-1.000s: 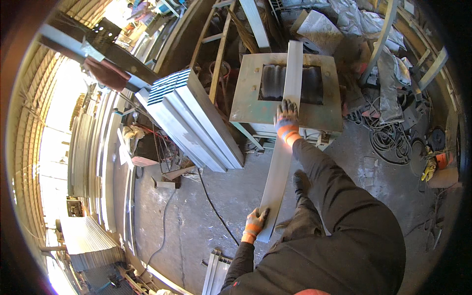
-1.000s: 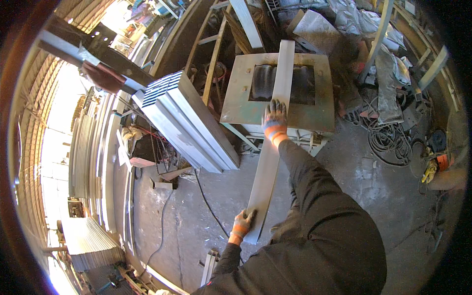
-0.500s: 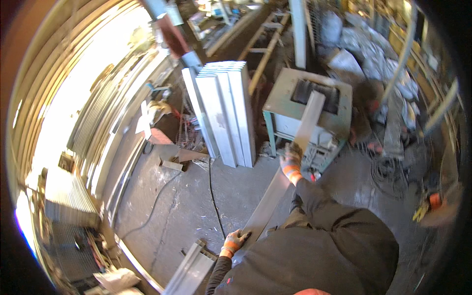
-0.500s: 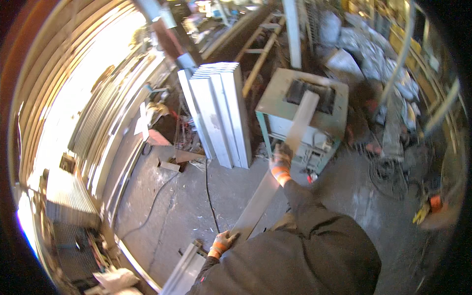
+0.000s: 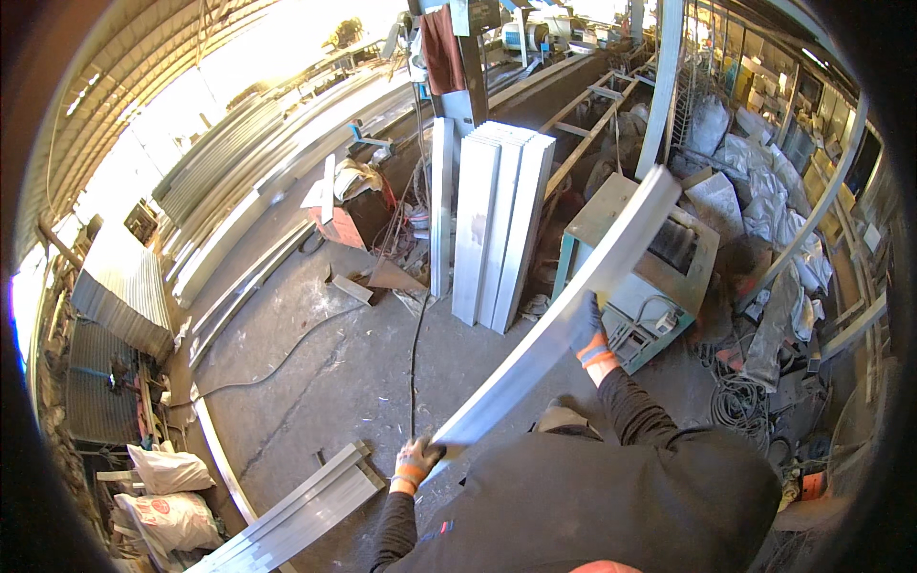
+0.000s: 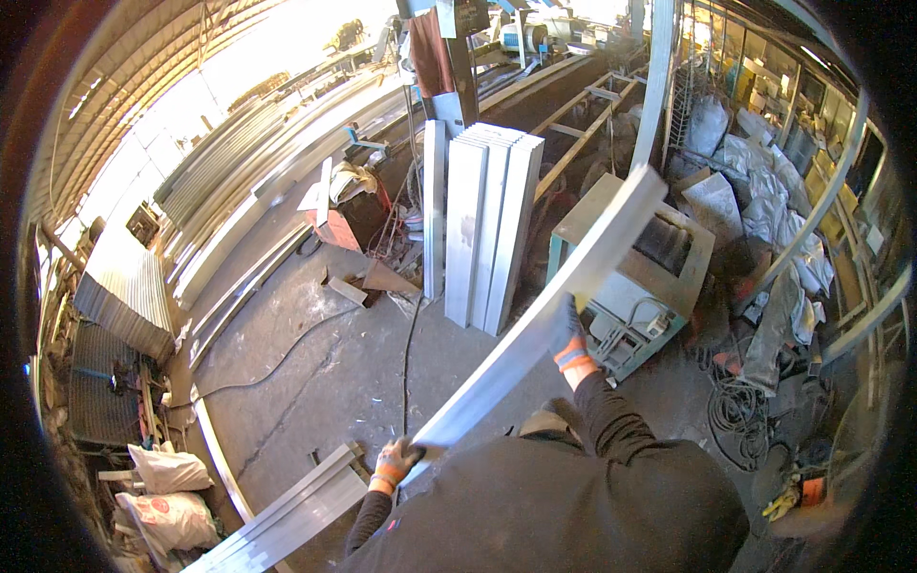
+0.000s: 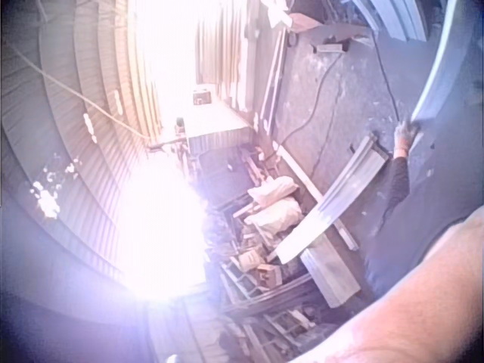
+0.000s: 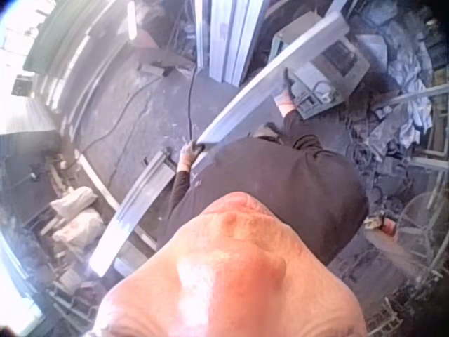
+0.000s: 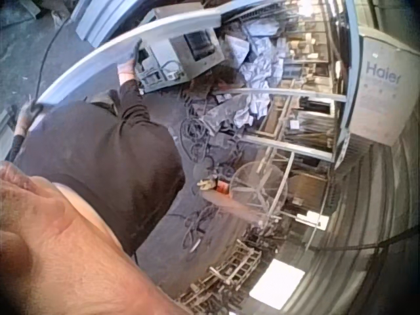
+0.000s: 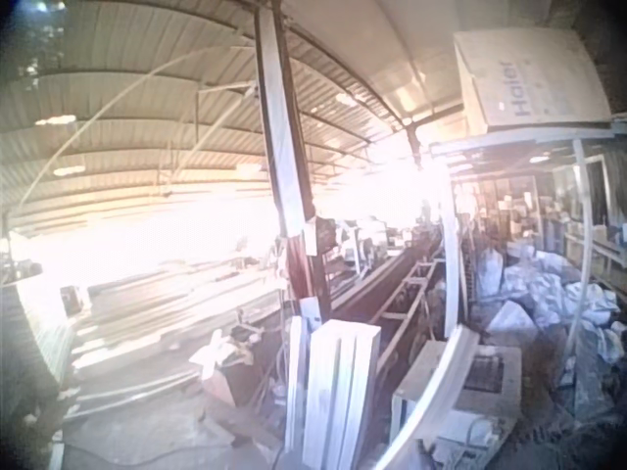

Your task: The person repeatedly picks up long metal profiles, runs them through a grinding machine, and stacks them into a growing pile. The person handles the profiles one at a time, aligning them carefully in the stack.

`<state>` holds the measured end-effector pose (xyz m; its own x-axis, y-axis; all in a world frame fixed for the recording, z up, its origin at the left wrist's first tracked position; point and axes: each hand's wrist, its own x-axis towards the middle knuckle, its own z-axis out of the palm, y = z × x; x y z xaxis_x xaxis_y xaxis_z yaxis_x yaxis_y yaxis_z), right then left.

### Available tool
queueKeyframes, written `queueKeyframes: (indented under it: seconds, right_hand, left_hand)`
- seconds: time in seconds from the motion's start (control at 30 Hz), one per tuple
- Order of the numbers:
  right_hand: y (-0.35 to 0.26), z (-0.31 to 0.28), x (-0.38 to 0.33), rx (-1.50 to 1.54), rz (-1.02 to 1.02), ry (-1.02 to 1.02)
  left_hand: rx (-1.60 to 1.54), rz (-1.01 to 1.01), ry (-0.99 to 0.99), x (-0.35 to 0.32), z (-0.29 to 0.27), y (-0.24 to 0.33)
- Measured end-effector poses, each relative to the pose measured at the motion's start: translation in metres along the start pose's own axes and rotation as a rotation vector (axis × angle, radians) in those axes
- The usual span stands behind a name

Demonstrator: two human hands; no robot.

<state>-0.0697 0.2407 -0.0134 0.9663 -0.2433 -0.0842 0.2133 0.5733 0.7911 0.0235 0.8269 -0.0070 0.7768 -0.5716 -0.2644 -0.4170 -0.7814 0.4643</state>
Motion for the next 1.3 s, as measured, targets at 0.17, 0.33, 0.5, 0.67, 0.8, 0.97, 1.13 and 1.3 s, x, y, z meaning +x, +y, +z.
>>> queueKeyframes:
  seconds: [0.17, 0.33, 0.5, 0.67, 0.8, 0.97, 1.13, 1.3]
  right_hand:
    - [0.111, -0.05, 0.071, -1.452, -0.429, -0.127]
    - [0.169, -0.138, 0.126, -1.794, -0.443, -0.226]
    - [0.168, -0.154, 0.173, -2.263, -0.685, -0.395]
    - [0.132, -0.104, 0.256, -2.606, -0.575, -0.169]
    - [0.081, -0.017, 0.304, -2.548, -0.227, -0.319]
    - [0.076, 0.103, 0.356, -2.241, -0.323, -0.316]
    - [0.102, 0.156, 0.409, -2.823, -0.639, -0.206]
    - [0.072, 0.155, 0.462, -2.615, -0.822, 0.077]
  left_hand:
    - [-0.371, 0.389, 0.438, 0.118, -0.072, 0.096]
    - [-0.977, 0.633, 0.422, 0.225, -0.187, 0.247]
    - [-0.968, 0.566, 0.568, 0.303, -0.218, 0.303]
    - [-0.819, 0.305, 0.537, 0.413, -0.207, 0.31]
    - [-0.865, 0.301, 0.412, 0.499, -0.193, 0.32]
    - [-0.593, 0.365, 0.437, 0.592, -0.151, 0.334]
    - [-0.835, 0.394, 0.297, 0.652, -0.101, 0.35]
    - [-0.287, 0.444, 0.063, 0.724, -0.117, 0.334]
